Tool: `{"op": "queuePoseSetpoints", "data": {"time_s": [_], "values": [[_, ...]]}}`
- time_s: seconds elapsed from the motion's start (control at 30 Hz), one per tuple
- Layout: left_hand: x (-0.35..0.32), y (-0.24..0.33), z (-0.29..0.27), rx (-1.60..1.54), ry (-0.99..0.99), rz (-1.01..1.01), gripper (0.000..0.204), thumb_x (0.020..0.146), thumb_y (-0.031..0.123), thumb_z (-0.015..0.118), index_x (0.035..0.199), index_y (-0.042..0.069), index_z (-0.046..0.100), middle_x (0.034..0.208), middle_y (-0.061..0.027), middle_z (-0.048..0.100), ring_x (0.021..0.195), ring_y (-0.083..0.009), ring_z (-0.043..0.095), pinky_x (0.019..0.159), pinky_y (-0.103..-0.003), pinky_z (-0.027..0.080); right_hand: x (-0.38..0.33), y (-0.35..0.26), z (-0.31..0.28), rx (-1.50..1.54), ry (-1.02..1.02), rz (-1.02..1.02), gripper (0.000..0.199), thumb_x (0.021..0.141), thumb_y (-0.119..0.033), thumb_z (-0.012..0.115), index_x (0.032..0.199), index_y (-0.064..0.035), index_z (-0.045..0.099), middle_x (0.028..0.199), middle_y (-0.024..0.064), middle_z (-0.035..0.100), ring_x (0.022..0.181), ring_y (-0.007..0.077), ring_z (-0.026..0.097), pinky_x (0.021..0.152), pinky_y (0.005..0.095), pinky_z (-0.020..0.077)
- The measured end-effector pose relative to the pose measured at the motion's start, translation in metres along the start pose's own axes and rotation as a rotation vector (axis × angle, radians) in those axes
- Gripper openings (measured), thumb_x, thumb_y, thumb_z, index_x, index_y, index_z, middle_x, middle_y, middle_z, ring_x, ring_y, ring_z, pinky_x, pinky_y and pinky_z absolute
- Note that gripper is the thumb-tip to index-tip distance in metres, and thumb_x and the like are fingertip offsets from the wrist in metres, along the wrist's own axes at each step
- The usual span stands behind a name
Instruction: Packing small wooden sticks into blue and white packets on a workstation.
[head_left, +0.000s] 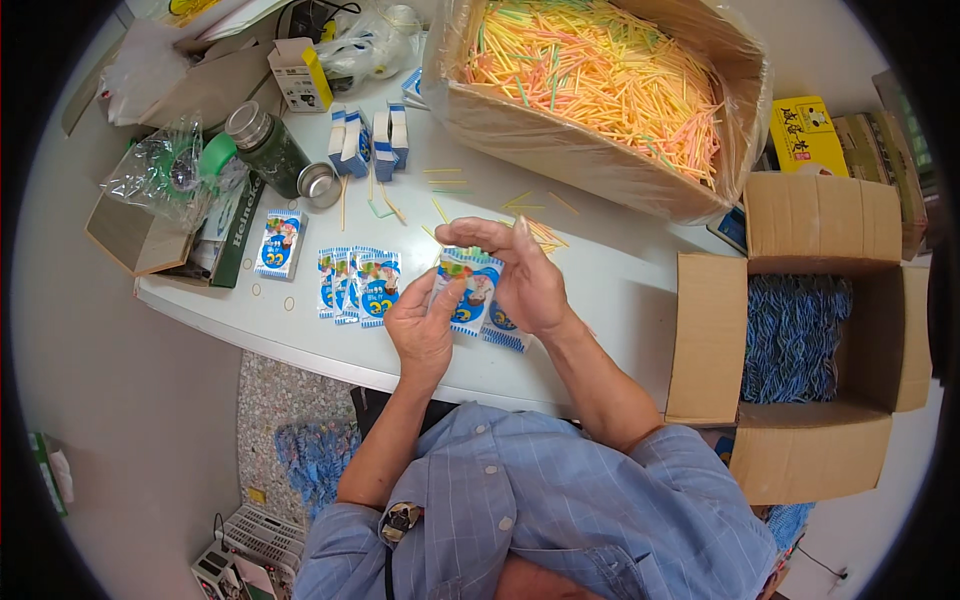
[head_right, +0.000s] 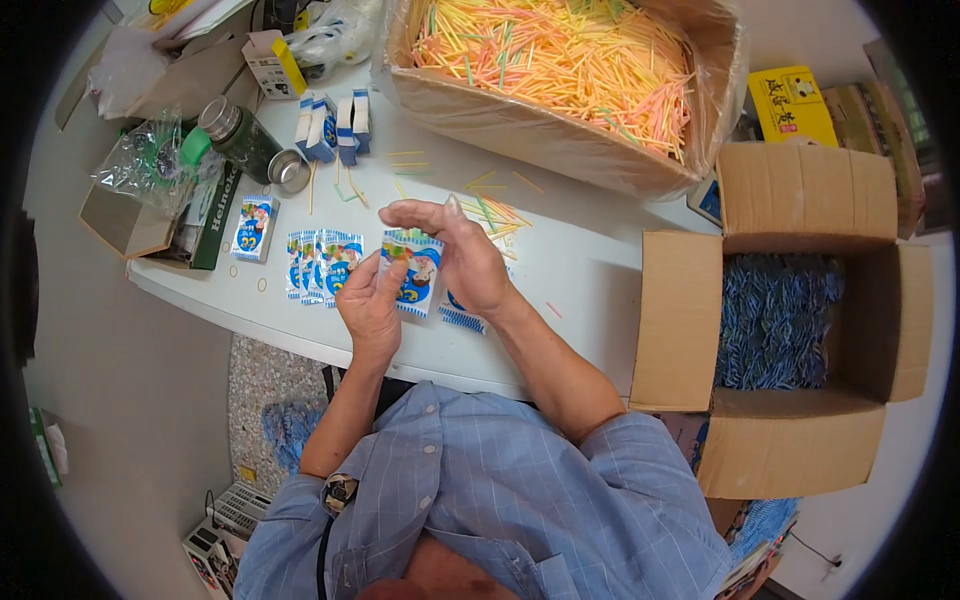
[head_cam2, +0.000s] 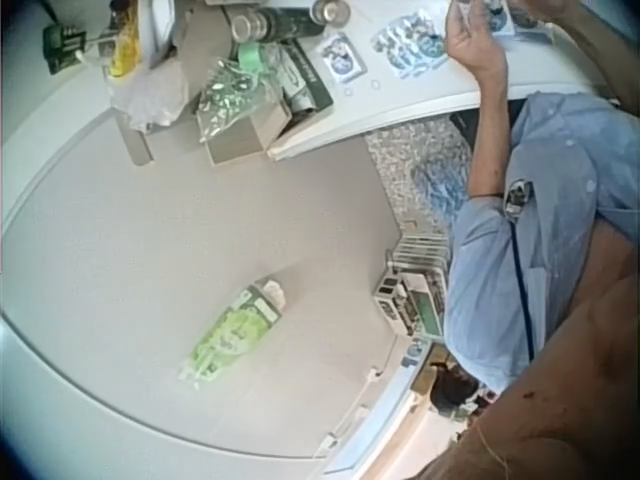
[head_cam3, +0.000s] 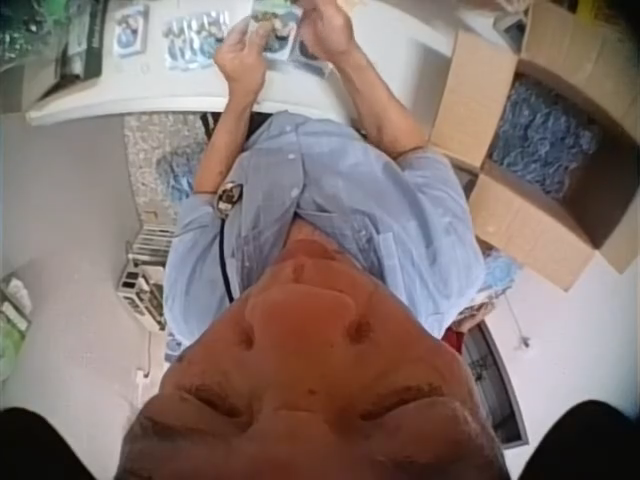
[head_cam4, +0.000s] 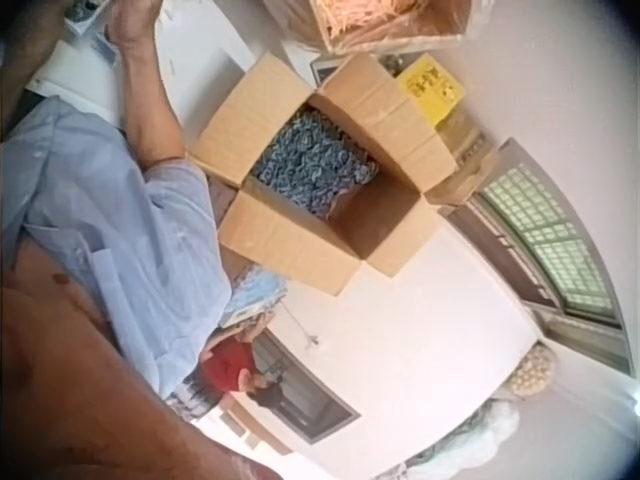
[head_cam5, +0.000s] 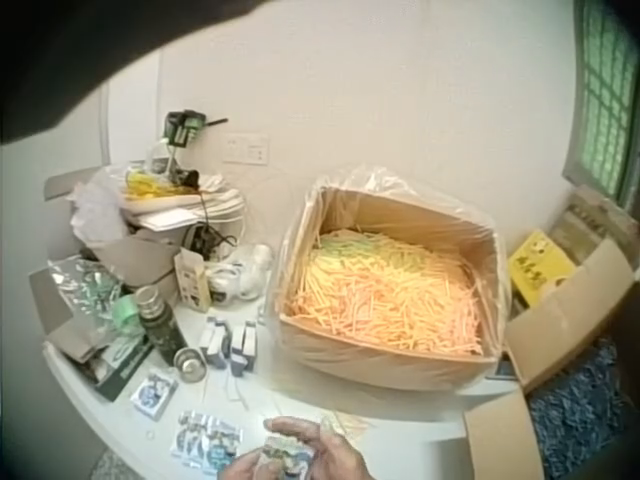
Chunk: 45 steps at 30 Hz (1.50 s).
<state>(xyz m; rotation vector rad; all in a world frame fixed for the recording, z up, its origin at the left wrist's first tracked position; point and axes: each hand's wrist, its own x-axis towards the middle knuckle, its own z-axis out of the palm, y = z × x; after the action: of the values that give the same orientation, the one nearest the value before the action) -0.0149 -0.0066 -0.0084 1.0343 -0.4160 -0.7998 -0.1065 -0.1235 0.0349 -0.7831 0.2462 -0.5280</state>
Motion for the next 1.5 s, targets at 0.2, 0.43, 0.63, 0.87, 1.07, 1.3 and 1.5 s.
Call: {"op": "queuePoseSetpoints", "data": {"time_s": [0.2,0.43,0.63,0.87,1.07,1.3,1.5], "values": [[0.002,0.001,-0.004,-0.026,0.089,0.059,0.028,0.094,0.006,0.07,0.116,-0.011,0.064,0.104,-0.0125,0.072,0.089,-0.0119,0.067,0.081,-0.024,0.054,-0.012,0.014,-0.001,-0.484,0.18,-0.296,0.031,0.093,-0.008,0.066,0.122,0.0029,0.062,0.114,0.0127,0.064,0.108,0.0181,0.061,0.094,0.0305,0.0494],[-0.003,0.01,0.001,0.002,0.031,0.148,0.034,0.084,0.002,0.077,0.113,-0.01,0.064,0.104,-0.0122,0.071,0.092,-0.0128,0.066,0.082,-0.027,0.055,-0.021,0.014,-0.019,-0.563,0.056,-0.395,0.012,0.088,0.002,0.071,0.099,0.0005,0.065,0.091,0.0072,0.067,0.081,0.0109,0.062,0.073,0.0253,0.0504],[0.01,0.004,-0.037,0.433,0.003,0.019,0.043,0.079,-0.002,0.079,0.119,-0.006,0.062,0.103,-0.0097,0.072,0.09,-0.0113,0.067,0.079,-0.024,0.053,-0.011,0.005,-0.015,-0.622,0.148,-0.144,0.013,0.092,-0.006,0.069,0.103,-0.0009,0.066,0.095,0.0064,0.068,0.079,0.01,0.063,0.068,0.0255,0.051],[0.024,0.023,-0.065,1.664,0.211,0.527,0.057,0.079,0.022,0.079,0.126,-0.003,0.057,0.111,-0.0211,0.064,0.111,-0.0395,0.055,0.091,-0.049,0.047,-0.025,-0.03,-0.06,-0.708,0.599,-0.31,0.015,0.097,-0.014,0.062,0.103,-0.0011,0.064,0.088,0.0056,0.069,0.076,0.0106,0.064,0.065,0.0247,0.0495],[0.003,-0.016,0.012,1.395,-0.179,0.298,0.043,0.075,0.035,0.083,0.094,0.001,0.067,0.09,-0.0146,0.068,0.082,-0.0325,0.065,0.07,-0.043,0.051,-0.008,-0.039,-0.023,-0.783,0.561,-0.607,0.012,0.097,-0.008,0.062,0.104,0.0019,0.064,0.087,0.0064,0.068,0.078,0.0103,0.063,0.069,0.0235,0.0494],[0.006,-0.035,0.021,1.407,-0.268,0.142,0.04,0.073,0.039,0.085,0.082,0.004,0.068,0.074,-0.0127,0.069,0.068,-0.0314,0.067,0.062,-0.041,0.051,0.078,-0.163,-0.001,-1.511,0.553,-0.951,0.023,0.101,-0.017,0.056,0.103,0.0049,0.062,0.09,0.0087,0.069,0.082,0.0146,0.065,0.075,0.0297,0.0518],[0.001,-0.045,0.009,1.204,-0.222,0.133,0.024,0.08,0.032,0.078,0.076,0.009,0.07,0.069,-0.0097,0.067,0.069,-0.0303,0.065,0.06,-0.043,0.049,0.194,-0.223,-0.001,-2.139,0.406,-0.646,0.03,0.093,-0.024,0.055,0.094,0.0019,0.07,0.097,0.0256,0.068,0.091,0.044,0.065,0.076,0.0528,0.0509]]}}
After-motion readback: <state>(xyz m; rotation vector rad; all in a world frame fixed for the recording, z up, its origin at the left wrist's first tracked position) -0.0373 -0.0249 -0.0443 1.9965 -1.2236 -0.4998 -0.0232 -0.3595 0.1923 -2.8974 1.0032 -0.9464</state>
